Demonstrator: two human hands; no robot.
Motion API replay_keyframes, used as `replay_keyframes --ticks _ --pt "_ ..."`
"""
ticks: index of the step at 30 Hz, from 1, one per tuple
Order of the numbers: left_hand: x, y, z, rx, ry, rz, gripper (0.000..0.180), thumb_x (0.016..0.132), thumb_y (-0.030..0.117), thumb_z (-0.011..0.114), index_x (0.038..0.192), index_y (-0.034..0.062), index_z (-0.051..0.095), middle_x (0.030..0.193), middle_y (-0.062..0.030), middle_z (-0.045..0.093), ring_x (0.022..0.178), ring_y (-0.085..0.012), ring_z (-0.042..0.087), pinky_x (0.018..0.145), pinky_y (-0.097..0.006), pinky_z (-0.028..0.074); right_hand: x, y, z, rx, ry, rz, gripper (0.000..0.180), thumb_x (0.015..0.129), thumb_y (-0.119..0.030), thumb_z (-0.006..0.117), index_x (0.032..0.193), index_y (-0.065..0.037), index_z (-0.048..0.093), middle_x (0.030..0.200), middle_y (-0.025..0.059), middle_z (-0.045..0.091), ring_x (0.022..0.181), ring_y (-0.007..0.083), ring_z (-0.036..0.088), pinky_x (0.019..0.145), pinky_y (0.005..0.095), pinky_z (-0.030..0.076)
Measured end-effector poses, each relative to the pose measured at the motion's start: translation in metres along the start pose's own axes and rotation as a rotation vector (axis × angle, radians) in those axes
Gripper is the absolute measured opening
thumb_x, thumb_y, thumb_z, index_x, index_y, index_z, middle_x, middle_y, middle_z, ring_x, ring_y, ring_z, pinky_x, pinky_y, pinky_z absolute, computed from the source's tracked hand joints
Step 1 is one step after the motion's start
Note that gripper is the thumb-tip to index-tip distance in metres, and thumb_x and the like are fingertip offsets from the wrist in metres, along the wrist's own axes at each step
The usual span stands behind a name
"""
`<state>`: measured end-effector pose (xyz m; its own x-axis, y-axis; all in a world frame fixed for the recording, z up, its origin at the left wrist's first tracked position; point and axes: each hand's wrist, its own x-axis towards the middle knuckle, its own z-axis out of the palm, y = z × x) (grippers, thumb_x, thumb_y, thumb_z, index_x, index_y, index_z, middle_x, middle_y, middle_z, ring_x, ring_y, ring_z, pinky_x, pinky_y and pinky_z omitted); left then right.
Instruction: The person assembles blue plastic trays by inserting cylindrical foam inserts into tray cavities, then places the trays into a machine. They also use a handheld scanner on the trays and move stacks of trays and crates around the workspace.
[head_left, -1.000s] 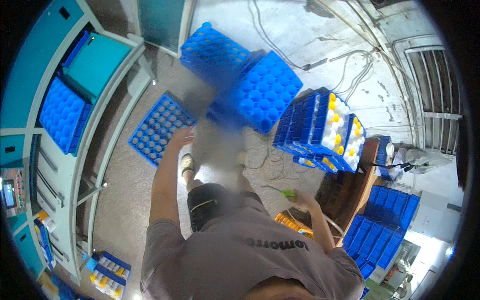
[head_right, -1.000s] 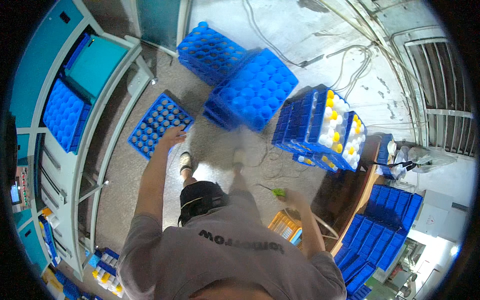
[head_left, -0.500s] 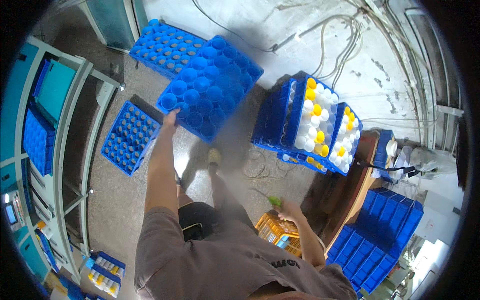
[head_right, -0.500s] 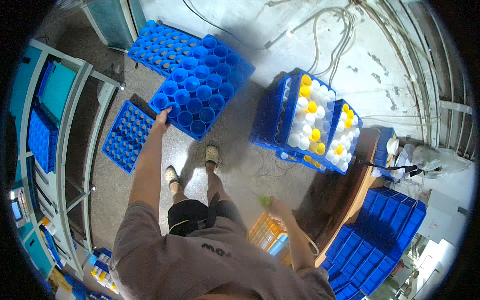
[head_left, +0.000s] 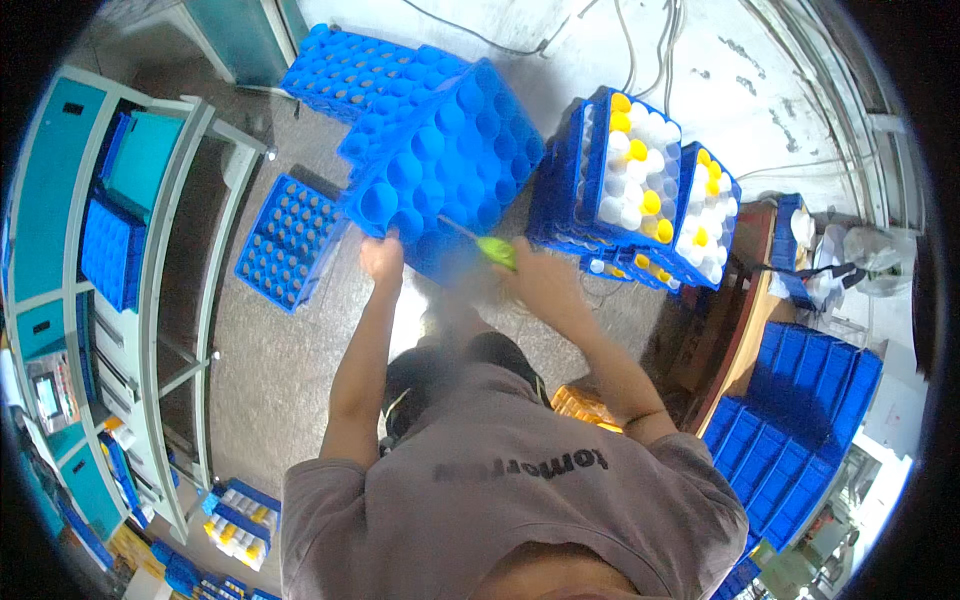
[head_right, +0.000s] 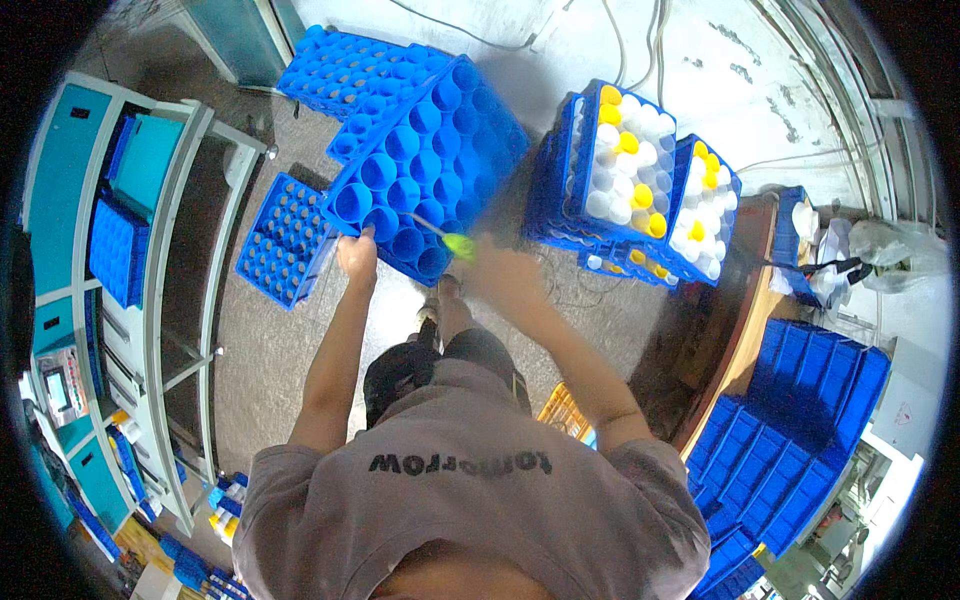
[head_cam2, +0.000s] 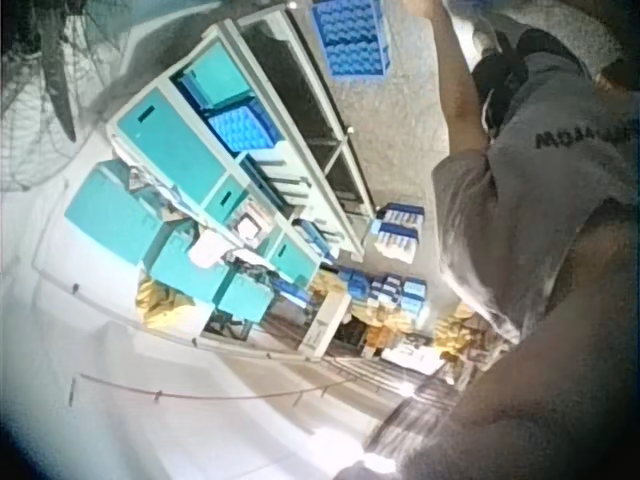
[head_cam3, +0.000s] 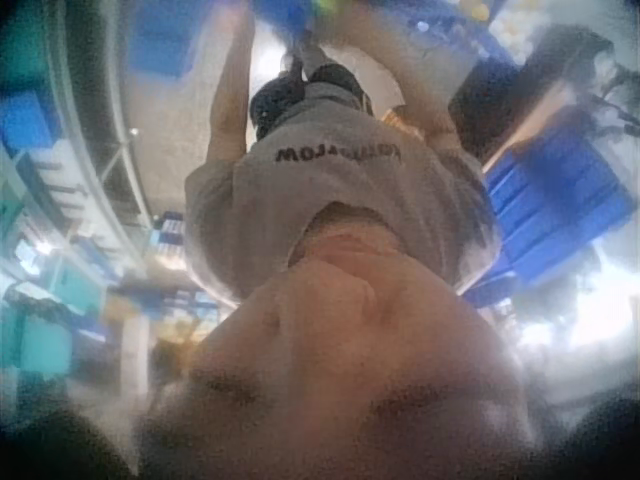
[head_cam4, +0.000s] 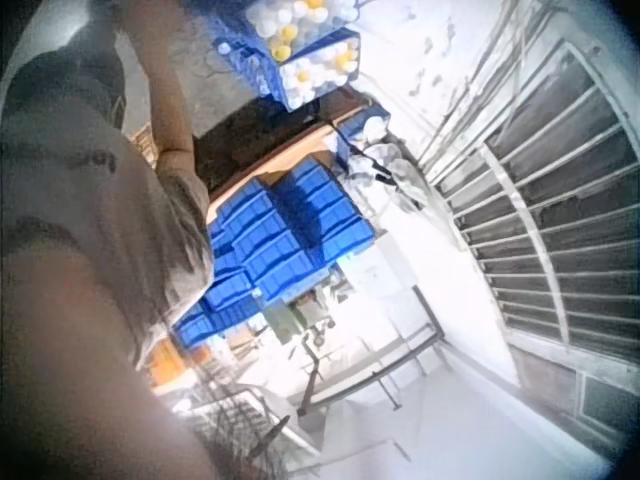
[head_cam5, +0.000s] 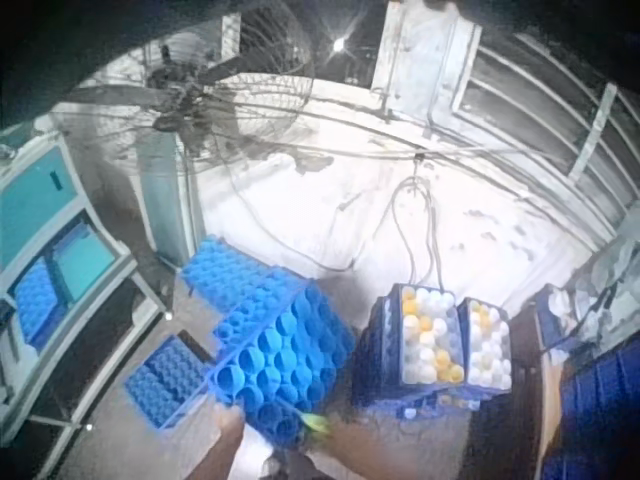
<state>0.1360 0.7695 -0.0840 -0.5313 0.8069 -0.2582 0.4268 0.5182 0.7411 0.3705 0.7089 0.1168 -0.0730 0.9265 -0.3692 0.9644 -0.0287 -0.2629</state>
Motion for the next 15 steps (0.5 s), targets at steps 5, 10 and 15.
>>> replay_keyframes --ticks 5,10,15 --pt "-0.062 -0.055 -0.061 0.1 -0.124 -0.061 0.031 0.08 0.024 0.072 0.098 -0.0023 0.072 0.092 -0.0256 0.072 0.092 -0.0417 0.069 0.083 -0.048 0.049 -0.062 0.018 0.011 -0.025 0.089 0.001 0.044 0.095 -0.046 0.058 0.106 -0.003 0.052 0.076 0.0205 0.068 0.072 0.0412 0.068 0.061 0.0513 0.052" --pt "-0.125 -0.115 -0.114 -0.07 -0.106 0.04 0.032 0.081 0.022 0.072 0.102 -0.002 0.07 0.094 -0.0231 0.072 0.088 -0.0369 0.07 0.081 -0.045 0.05 -0.096 0.036 0.037 -0.036 0.128 0.066 0.046 0.095 -0.046 0.058 0.109 -0.003 0.054 0.082 0.0224 0.069 0.078 0.0432 0.068 0.066 0.052 0.053" --pt "-0.17 -0.163 -0.15 -0.121 -0.114 -0.057 0.032 0.08 0.021 0.074 0.101 -0.0017 0.07 0.092 -0.0196 0.073 0.084 -0.0315 0.069 0.08 -0.042 0.05 -0.104 0.068 0.04 0.031 0.2 0.158 0.048 0.094 -0.048 0.059 0.107 -0.002 0.056 0.089 0.0251 0.069 0.087 0.0428 0.068 0.073 0.0534 0.053"
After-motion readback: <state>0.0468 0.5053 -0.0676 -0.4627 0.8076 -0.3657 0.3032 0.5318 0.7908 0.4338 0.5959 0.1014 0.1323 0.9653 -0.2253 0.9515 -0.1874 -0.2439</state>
